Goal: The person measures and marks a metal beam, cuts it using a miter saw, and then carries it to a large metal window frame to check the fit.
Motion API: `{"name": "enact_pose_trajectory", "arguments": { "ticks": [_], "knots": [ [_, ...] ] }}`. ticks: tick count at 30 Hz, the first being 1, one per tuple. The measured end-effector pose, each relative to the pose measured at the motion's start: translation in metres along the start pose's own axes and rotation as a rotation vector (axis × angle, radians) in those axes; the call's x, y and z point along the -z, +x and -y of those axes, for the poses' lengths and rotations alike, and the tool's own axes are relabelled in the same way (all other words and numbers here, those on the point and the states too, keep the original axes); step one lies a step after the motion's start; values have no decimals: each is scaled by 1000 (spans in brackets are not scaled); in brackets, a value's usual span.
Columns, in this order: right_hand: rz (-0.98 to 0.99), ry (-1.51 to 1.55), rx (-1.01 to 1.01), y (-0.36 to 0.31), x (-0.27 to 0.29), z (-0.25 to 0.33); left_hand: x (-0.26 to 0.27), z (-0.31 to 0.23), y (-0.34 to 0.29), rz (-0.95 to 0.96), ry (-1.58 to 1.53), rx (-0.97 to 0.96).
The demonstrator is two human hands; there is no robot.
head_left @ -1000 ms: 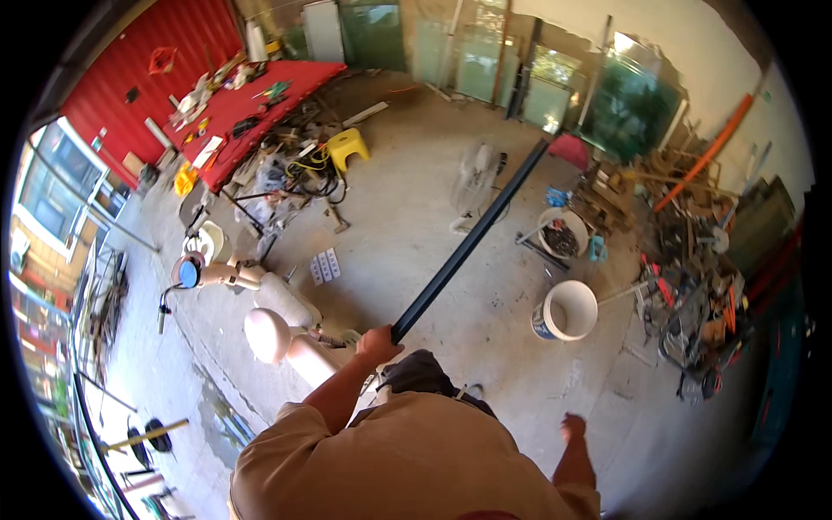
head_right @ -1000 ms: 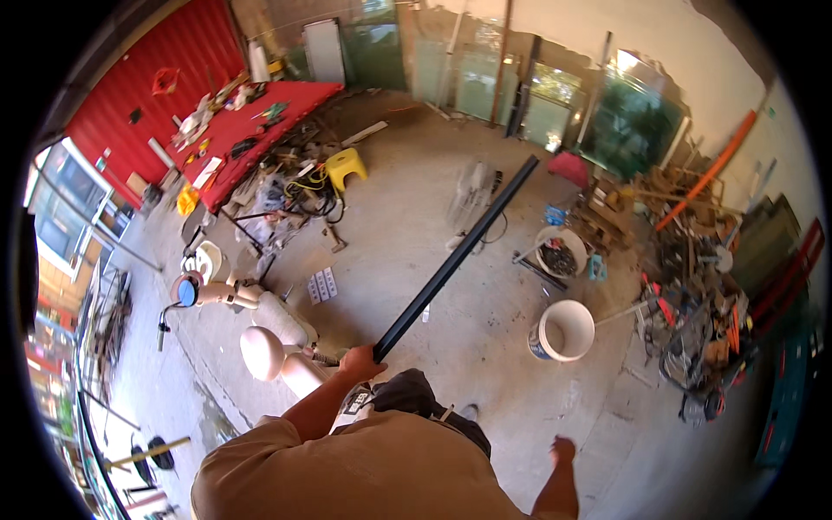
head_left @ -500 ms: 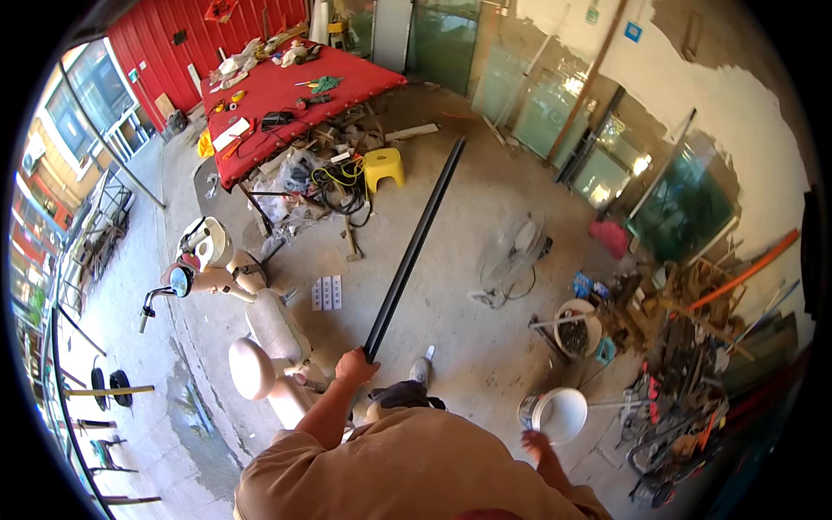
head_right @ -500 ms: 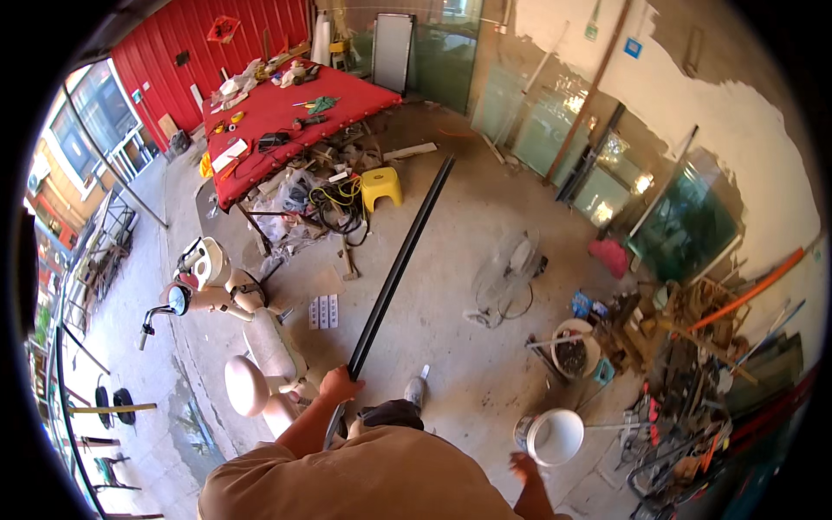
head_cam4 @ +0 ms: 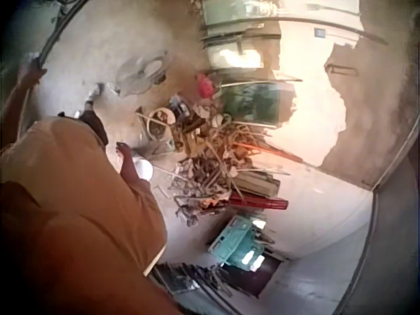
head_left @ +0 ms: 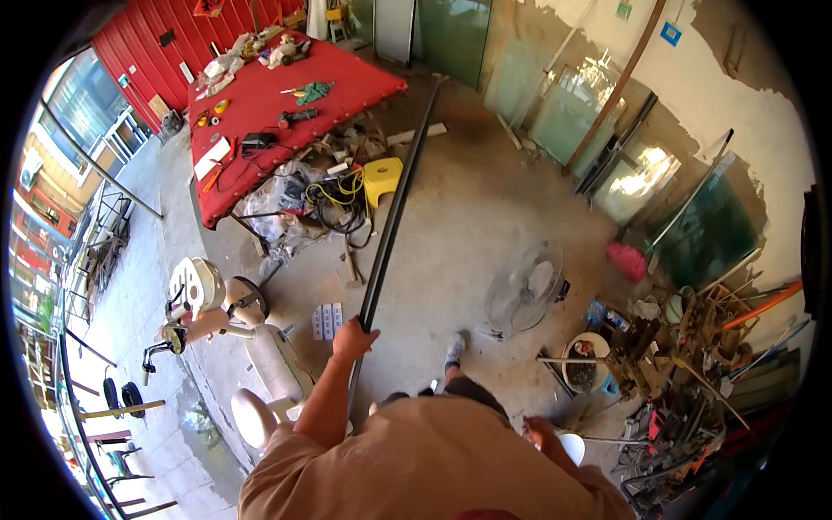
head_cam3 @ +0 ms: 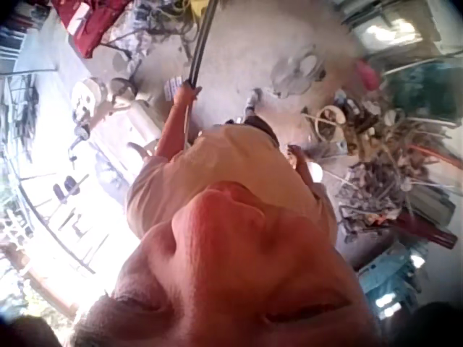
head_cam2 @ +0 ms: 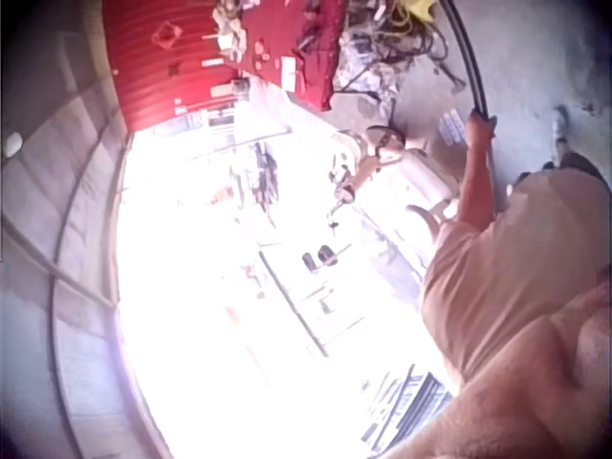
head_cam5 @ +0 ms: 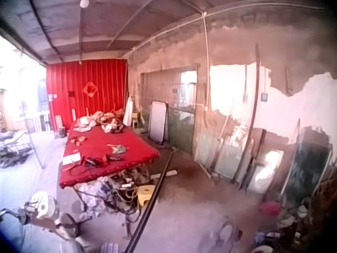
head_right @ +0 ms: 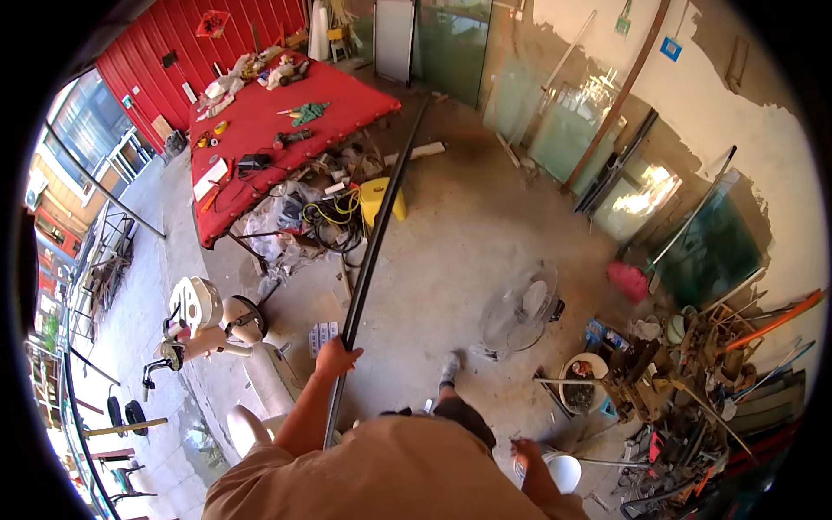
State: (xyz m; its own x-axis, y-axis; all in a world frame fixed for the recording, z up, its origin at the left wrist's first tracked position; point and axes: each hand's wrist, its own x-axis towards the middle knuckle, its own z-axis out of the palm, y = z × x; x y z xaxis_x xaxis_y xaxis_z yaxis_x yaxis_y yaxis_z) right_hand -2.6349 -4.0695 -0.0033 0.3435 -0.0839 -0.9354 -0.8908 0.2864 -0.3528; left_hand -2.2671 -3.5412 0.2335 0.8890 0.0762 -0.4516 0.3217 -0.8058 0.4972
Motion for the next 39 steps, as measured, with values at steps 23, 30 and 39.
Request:
{"name": "enact_pose_trajectory", "arguments": {
  "ticks": [23,30,39],
  "knots": [
    [-150,-362,183,170,-18,564,88,-227,400,-118,-97,54],
    [-202,-69,-132,135,-38,611,155,-320,544,-127,-220,-32],
    [108,-475,205,239,-8,772,188,-453,689,-202,-237,-22]
  ]
}}
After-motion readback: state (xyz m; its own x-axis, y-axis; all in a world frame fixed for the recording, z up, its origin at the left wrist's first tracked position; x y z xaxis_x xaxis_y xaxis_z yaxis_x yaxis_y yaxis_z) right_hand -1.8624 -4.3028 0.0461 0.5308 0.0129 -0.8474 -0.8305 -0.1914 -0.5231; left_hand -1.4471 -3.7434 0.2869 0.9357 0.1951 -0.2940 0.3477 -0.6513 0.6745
